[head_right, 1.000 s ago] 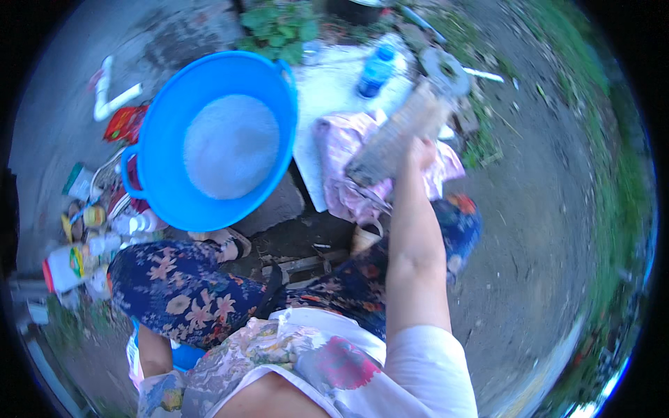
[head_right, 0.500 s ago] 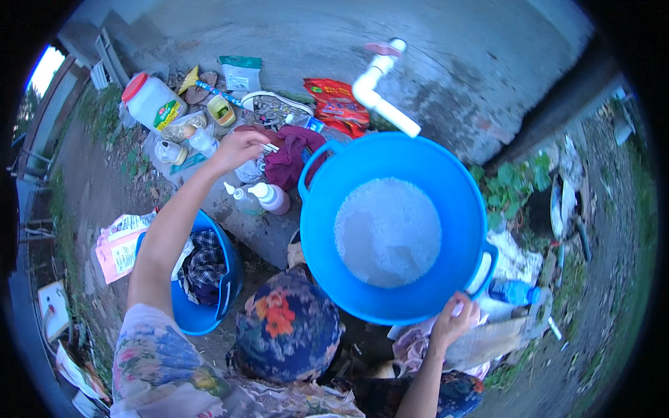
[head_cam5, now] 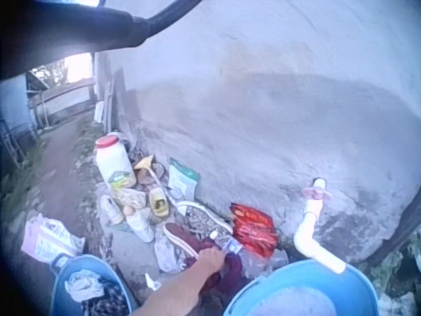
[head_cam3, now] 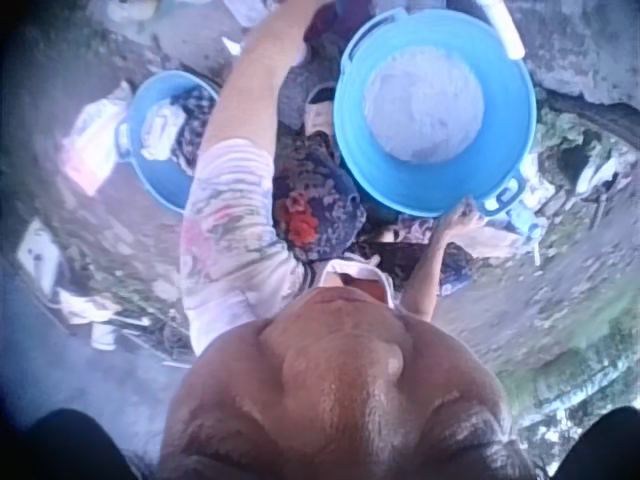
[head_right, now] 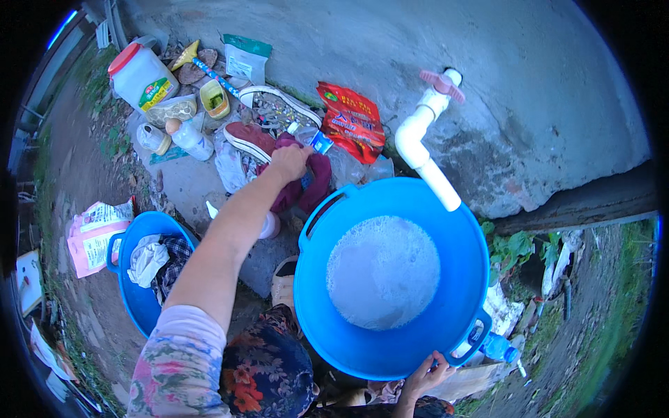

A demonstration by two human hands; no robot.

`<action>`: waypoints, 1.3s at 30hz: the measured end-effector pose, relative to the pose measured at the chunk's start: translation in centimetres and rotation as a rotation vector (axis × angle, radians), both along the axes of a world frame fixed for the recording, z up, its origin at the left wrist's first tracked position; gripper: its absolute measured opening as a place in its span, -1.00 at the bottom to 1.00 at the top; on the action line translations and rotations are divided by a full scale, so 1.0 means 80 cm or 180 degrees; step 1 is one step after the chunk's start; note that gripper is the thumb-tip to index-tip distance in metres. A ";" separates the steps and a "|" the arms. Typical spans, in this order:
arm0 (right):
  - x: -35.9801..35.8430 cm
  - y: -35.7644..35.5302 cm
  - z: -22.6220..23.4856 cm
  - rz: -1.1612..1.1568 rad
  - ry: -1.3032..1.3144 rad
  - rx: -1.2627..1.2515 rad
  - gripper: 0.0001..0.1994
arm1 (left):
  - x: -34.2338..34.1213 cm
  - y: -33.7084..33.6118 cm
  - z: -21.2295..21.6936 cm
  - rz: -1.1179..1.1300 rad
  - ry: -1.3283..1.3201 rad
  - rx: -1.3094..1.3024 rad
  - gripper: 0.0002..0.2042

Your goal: The person washes clothes by hand in a blue basin filled with soapy water. They scrub and rinse a light-colored garment, then a dark garment, and finally a maroon garment, squeezing each item and placing it into a second basin.

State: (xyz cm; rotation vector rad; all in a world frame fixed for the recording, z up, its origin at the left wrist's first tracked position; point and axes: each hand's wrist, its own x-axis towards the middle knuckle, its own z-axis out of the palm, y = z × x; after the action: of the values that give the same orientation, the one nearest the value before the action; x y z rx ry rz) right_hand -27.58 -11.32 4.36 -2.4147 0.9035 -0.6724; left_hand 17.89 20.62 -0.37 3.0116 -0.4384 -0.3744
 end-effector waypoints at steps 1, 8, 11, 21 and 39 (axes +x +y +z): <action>-0.002 0.002 0.003 0.0021 0.0009 -0.0032 -0.89 | -0.005 -0.006 0.006 0.0077 0.0059 -0.0005 -0.72; 0.001 0.018 0.023 -0.0212 0.0270 -0.0460 -0.78 | -0.021 0.070 0.137 0.0152 -0.0682 -0.1497 -0.74; -0.001 0.027 0.028 -0.0011 0.0004 -0.0786 -0.75 | -0.044 0.070 0.241 -0.0226 -0.0580 -0.2318 -0.84; 0.035 0.073 0.088 0.0921 -0.0999 0.1083 -0.67 | -0.184 -0.078 0.398 -0.1085 0.0906 -0.4108 -0.78; 0.182 -0.031 -0.084 -0.1324 0.0122 0.4065 -0.43 | -0.277 -0.196 -0.020 0.0011 0.1532 -0.1018 -0.26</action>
State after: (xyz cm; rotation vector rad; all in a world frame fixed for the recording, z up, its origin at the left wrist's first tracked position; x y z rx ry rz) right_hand -13.05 -13.83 -2.37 -1.1127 1.3089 -0.0610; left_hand -4.24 4.94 -1.95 2.4996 -0.4016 -0.9026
